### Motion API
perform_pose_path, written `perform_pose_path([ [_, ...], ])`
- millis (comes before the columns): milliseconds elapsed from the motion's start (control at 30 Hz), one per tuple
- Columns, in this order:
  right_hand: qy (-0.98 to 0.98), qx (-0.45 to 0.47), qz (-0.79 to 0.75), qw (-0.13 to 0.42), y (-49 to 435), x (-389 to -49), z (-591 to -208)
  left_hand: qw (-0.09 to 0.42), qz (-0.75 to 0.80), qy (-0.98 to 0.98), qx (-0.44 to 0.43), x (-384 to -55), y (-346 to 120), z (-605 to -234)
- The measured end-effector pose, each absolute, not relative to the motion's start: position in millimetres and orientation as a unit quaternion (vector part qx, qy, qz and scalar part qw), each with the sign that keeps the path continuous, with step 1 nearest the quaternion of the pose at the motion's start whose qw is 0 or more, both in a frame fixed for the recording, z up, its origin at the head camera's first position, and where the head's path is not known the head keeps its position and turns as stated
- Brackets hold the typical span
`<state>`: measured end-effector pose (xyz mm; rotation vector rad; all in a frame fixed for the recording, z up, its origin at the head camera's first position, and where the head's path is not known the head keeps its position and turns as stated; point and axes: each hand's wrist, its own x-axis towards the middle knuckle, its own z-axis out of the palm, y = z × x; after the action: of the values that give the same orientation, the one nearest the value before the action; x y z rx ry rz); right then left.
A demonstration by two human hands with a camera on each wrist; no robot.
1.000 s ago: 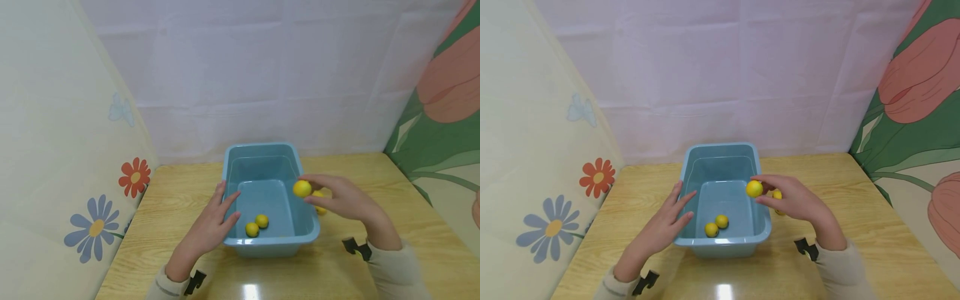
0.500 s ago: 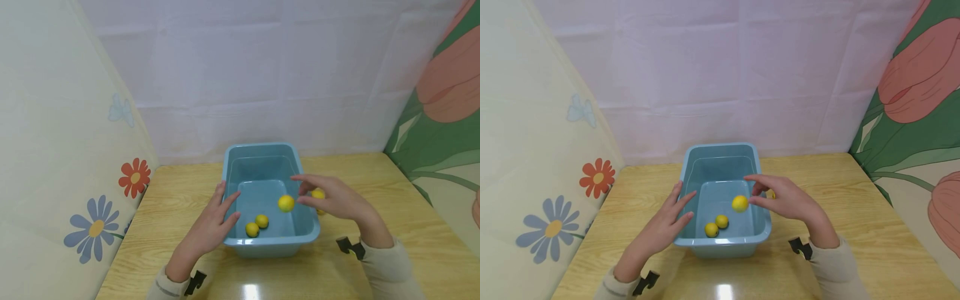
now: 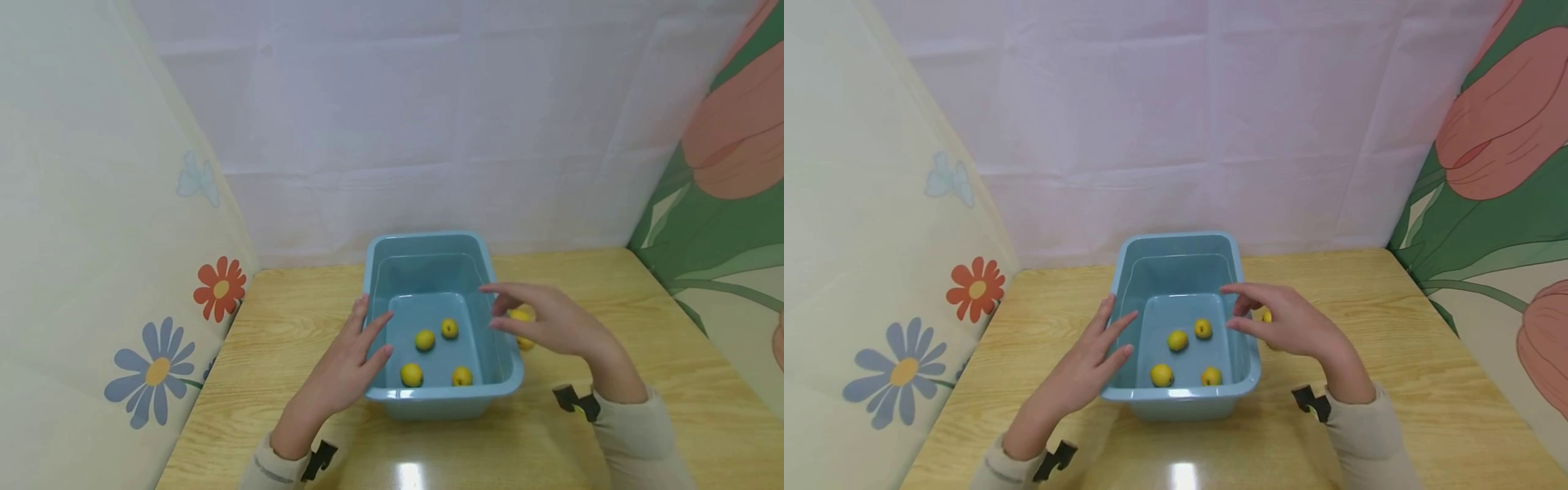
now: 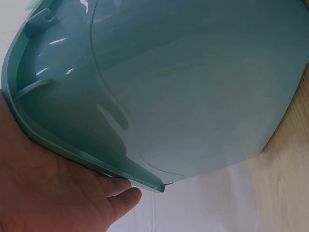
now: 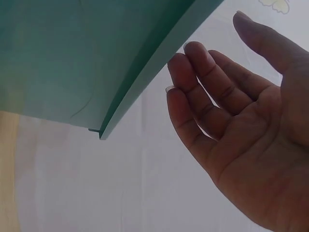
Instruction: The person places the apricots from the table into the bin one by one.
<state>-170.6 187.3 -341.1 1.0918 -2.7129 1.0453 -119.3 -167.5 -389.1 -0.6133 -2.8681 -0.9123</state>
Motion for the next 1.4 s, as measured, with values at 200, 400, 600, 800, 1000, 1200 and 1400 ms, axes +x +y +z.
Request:
perform_pose_path([
  [200, -0.873, 0.350, 0.338, 0.039, 196.6, -173.5, -342.2, 0.035, -0.298, -0.933, -0.199, -119.2, -167.4, -388.8],
  [400, -0.877, 0.337, 0.339, 0.043, 204.8, -174.8, -343.4, 0.031, -0.298, -0.933, -0.196, -119.5, -167.3, -388.9],
  [600, -0.889, 0.312, 0.333, 0.048, 212.2, -177.0, -345.8, 0.024, -0.299, -0.934, -0.194, -119.7, -166.8, -388.3],
  [800, -0.894, 0.282, 0.345, 0.038, 220.1, -178.8, -351.0, 0.024, -0.301, -0.934, -0.193, -119.1, -166.4, -387.9],
  [1000, -0.897, 0.261, 0.354, 0.034, 227.5, -183.4, -359.1, 0.025, -0.299, -0.934, -0.193, -119.0, -166.6, -388.1],
  [1200, -0.900, 0.250, 0.357, 0.034, 233.7, -189.7, -368.0, 0.025, -0.300, -0.934, -0.193, -118.4, -166.5, -386.9],
  [1400, -0.900, 0.238, 0.364, 0.025, 239.9, -195.4, -378.4, 0.023, -0.300, -0.934, -0.191, -118.6, -166.9, -387.5],
])
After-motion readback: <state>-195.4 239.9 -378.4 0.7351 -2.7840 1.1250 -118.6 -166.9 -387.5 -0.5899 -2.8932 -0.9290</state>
